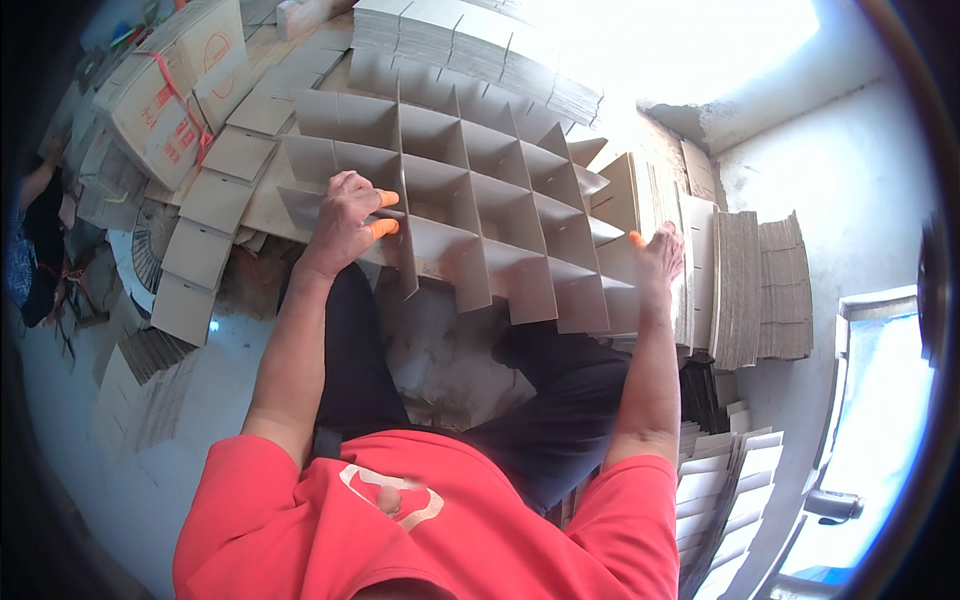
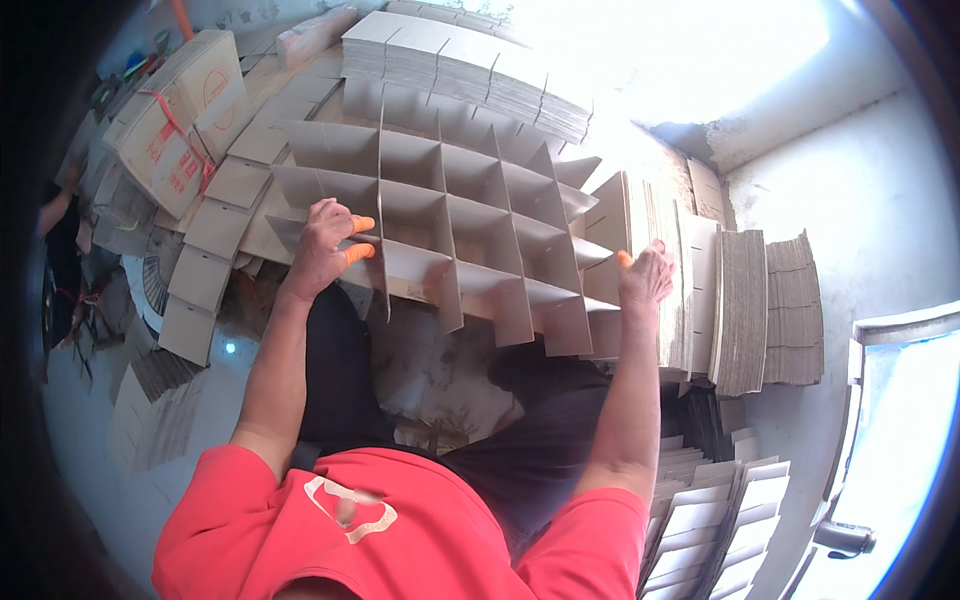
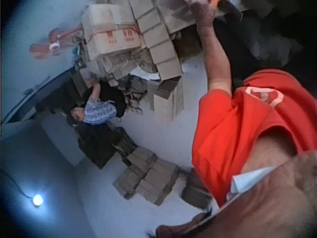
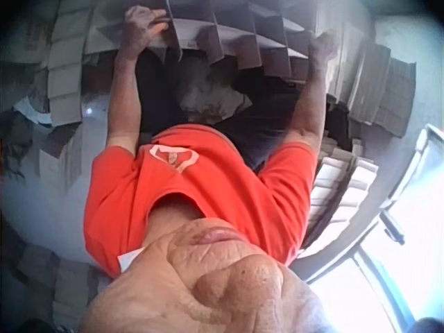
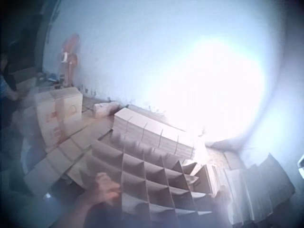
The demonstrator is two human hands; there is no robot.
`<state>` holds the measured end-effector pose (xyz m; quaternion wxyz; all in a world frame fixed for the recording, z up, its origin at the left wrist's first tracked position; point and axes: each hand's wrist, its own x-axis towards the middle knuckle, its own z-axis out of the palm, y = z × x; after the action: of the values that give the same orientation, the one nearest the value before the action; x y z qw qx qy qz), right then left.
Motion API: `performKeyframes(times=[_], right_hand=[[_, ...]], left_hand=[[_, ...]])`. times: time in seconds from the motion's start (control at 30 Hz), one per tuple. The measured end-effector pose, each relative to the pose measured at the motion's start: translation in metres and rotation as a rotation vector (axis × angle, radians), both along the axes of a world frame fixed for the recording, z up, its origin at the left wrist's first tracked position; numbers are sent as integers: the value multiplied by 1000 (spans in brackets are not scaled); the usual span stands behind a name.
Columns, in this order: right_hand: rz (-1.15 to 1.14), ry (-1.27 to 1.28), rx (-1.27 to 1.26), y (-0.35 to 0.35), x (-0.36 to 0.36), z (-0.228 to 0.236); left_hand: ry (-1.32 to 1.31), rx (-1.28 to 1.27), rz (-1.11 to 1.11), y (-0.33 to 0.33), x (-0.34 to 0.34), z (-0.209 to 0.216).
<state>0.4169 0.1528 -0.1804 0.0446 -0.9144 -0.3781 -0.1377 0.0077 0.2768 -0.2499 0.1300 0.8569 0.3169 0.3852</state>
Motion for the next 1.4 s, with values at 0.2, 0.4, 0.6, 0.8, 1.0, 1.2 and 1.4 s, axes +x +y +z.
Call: performKeyframes(times=[0.2, 0.4, 0.6, 0.8, 1.0, 1.2, 1.4], right_hand=[[202, 84, -166, -25, 38, -41], [149, 25, -58, -22, 38, -39], [-4, 97, 106, -28, 32, -24], [-53, -77, 114, -40, 54, -29], [340, -142, 711, 0, -19, 80], [797, 327, 440, 73, -171, 100], [810, 561, 268, 115, -266, 79]], left_hand=[[14, -2, 9, -2, 5, 4], [29, 33, 65, -4, -5, 3], [-47, 93, 184, -14, -17, 18], [-80, 131, 256, -11, -22, 11], [-3, 70, 352, -8, -62, 11], [26, -99, 274, 6, -72, 2], [-46, -190, 301, 17, -74, -13]])
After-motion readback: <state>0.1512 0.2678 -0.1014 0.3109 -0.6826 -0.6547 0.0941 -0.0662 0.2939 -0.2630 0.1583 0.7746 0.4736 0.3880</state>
